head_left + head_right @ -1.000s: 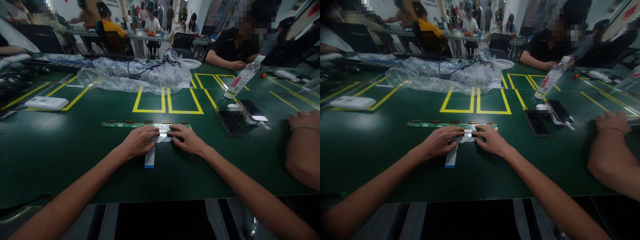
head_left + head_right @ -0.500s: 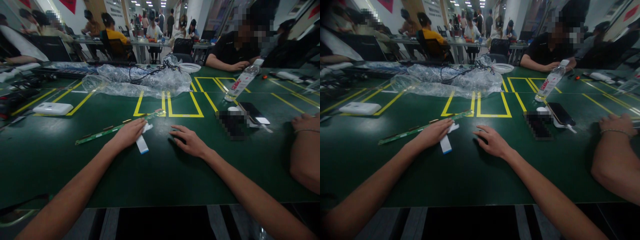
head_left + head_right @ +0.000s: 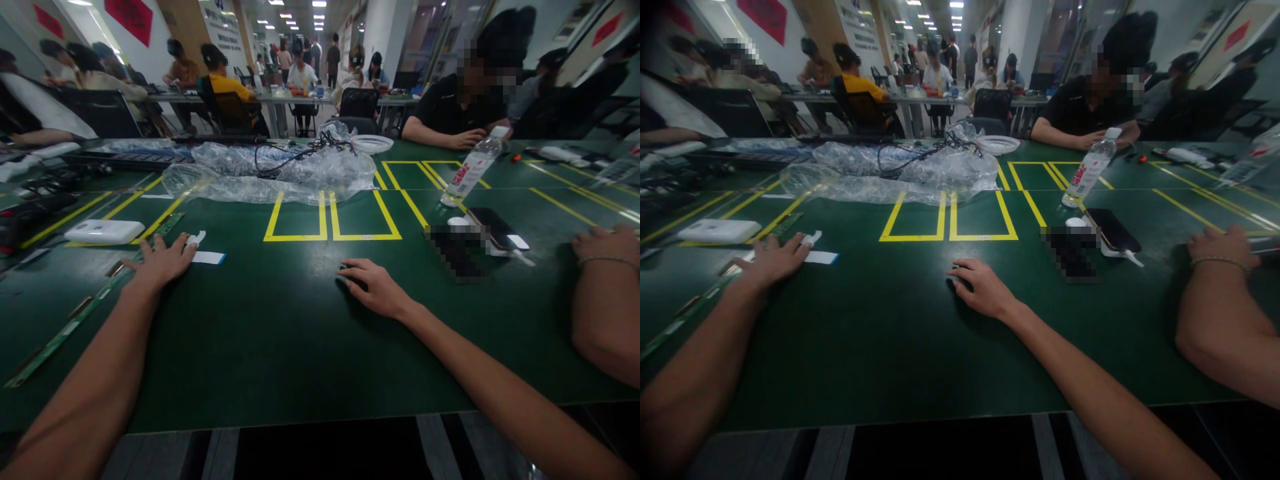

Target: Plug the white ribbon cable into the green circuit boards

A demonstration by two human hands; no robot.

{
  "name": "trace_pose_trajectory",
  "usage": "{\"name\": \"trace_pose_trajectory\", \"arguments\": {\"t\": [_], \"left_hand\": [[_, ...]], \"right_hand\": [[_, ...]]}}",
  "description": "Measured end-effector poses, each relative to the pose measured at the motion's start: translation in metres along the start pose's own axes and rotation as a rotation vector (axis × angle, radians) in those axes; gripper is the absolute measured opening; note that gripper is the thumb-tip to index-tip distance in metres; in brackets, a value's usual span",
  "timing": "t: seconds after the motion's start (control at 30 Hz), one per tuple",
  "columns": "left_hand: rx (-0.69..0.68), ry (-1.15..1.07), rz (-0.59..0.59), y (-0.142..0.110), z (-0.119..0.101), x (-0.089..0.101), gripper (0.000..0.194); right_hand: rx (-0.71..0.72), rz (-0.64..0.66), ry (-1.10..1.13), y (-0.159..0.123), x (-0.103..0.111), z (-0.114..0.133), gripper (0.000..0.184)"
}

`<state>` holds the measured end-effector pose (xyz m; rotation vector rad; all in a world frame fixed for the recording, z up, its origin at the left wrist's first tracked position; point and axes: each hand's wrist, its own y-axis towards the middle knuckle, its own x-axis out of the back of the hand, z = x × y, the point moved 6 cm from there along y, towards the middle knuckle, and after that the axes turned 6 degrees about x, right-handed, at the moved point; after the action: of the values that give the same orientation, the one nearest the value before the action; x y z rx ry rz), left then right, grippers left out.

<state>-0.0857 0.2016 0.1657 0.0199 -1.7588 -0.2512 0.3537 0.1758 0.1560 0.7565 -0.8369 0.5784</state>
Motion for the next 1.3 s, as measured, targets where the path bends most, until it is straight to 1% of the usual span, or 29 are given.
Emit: {"name": "trace_pose_trajectory", "arguments": {"t": [0.07,0.1,0.13,0.2,0.23,0.27,0.3,0.33,0.37,0.4,0.43,0.47,0.5,0.53,0.57,0.63,0.7,0.77,0.83,0.87,0.9,0.93,0.97,1.0,1.03,1.07,1.13,1.2,1.3], "left_hand": [[0.224,0.106,-0.012,0.002,-0.004,-0.01,0.072],[0.288,0.13,0.009,0.002,-0.014,-0.019,0.071],[0.268,0.131,0.045,0.003,-0.034,-0.03,0.068],[0.13,0.111,0.102,0.002,-0.091,-0.052,0.059],[-0.023,0.111,0.125,-0.001,-0.129,-0.063,0.056],[-0.147,0.11,0.122,-0.006,-0.165,-0.07,0.054],[-0.266,0.1,0.121,-0.013,-0.199,-0.076,0.052],[-0.363,0.082,0.121,-0.021,-0.229,-0.079,0.051],[-0.416,0.071,0.106,-0.026,-0.251,-0.08,0.048],[-0.458,0.059,0.09,-0.03,-0.266,-0.079,0.045],[-0.478,0.046,0.072,-0.032,-0.275,-0.077,0.043],[-0.478,0.03,0.054,-0.031,-0.277,-0.072,0.04],[-0.459,0.01,0.041,-0.028,-0.272,-0.067,0.039],[-0.416,-0.007,0.031,-0.022,-0.261,-0.061,0.037],[-0.345,-0.013,0.022,-0.015,-0.245,-0.055,0.037],[-0.135,0.023,-0.008,0.001,-0.197,-0.041,0.043],[0.13,0.107,-0.055,0.01,-0.134,-0.029,0.054],[0.394,0.15,-0.099,0.008,-0.066,-0.02,0.076],[0.648,0.099,-0.142,-0.003,-0.004,-0.017,0.099],[0.744,0.073,-0.139,-0.009,0.019,-0.018,0.105],[0.827,0.053,-0.12,-0.014,0.035,-0.019,0.11],[0.874,0.052,-0.077,-0.017,0.043,-0.022,0.111],[0.886,0.068,-0.019,-0.017,0.043,-0.026,0.11],[0.868,0.09,0.039,-0.016,0.036,-0.03,0.107],[0.829,0.11,0.087,-0.013,0.023,-0.034,0.103],[0.769,0.13,0.122,-0.009,0.004,-0.038,0.097],[0.592,0.167,0.152,-0.002,-0.046,-0.047,0.086],[0.341,0.205,0.175,-0.001,-0.107,-0.057,0.077],[-0.057,0.183,0.206,-0.019,-0.2,-0.07,0.069]], "right_hand": [[-0.003,0.004,0.0,0.001,0.0,0.0,0.032],[-0.004,0.006,-0.001,0.002,-0.001,0.0,0.032],[-0.004,0.009,-0.002,0.002,-0.001,0.0,0.032],[-0.002,0.018,-0.007,0.002,-0.004,0.003,0.036],[0.002,0.025,-0.01,0.002,-0.006,0.006,0.04],[0.008,0.036,-0.014,0.001,-0.009,0.009,0.045],[0.019,0.055,-0.021,0.001,-0.012,0.013,0.05],[0.033,0.083,-0.03,0.0,-0.016,0.018,0.055],[0.046,0.115,-0.042,0.0,-0.02,0.022,0.06],[0.053,0.147,-0.055,-0.001,-0.024,0.025,0.062],[0.054,0.175,-0.069,-0.001,-0.027,0.028,0.063],[0.051,0.197,-0.082,-0.002,-0.029,0.029,0.063],[0.046,0.216,-0.092,-0.002,-0.03,0.029,0.062],[0.042,0.232,-0.1,-0.002,-0.03,0.029,0.061],[0.041,0.251,-0.106,-0.002,-0.03,0.028,0.06],[0.044,0.284,-0.108,-0.002,-0.029,0.027,0.057],[0.042,0.296,-0.098,-0.003,-0.028,0.025,0.056],[0.035,0.291,-0.086,-0.004,-0.026,0.023,0.057],[0.027,0.276,-0.082,-0.005,-0.025,0.021,0.059],[0.021,0.267,-0.083,-0.005,-0.025,0.02,0.059],[0.016,0.259,-0.085,-0.006,-0.025,0.02,0.059],[0.013,0.253,-0.088,-0.006,-0.024,0.019,0.059],[0.013,0.251,-0.094,-0.006,-0.024,0.019,0.057],[0.016,0.252,-0.101,-0.006,-0.024,0.02,0.056],[0.021,0.255,-0.109,-0.005,-0.024,0.021,0.055],[0.026,0.26,-0.117,-0.005,-0.024,0.022,0.054],[0.034,0.266,-0.126,-0.004,-0.023,0.024,0.054],[0.039,0.263,-0.135,-0.004,-0.023,0.025,0.054],[0.048,0.243,-0.171,-0.004,-0.021,0.024,0.052]]}}
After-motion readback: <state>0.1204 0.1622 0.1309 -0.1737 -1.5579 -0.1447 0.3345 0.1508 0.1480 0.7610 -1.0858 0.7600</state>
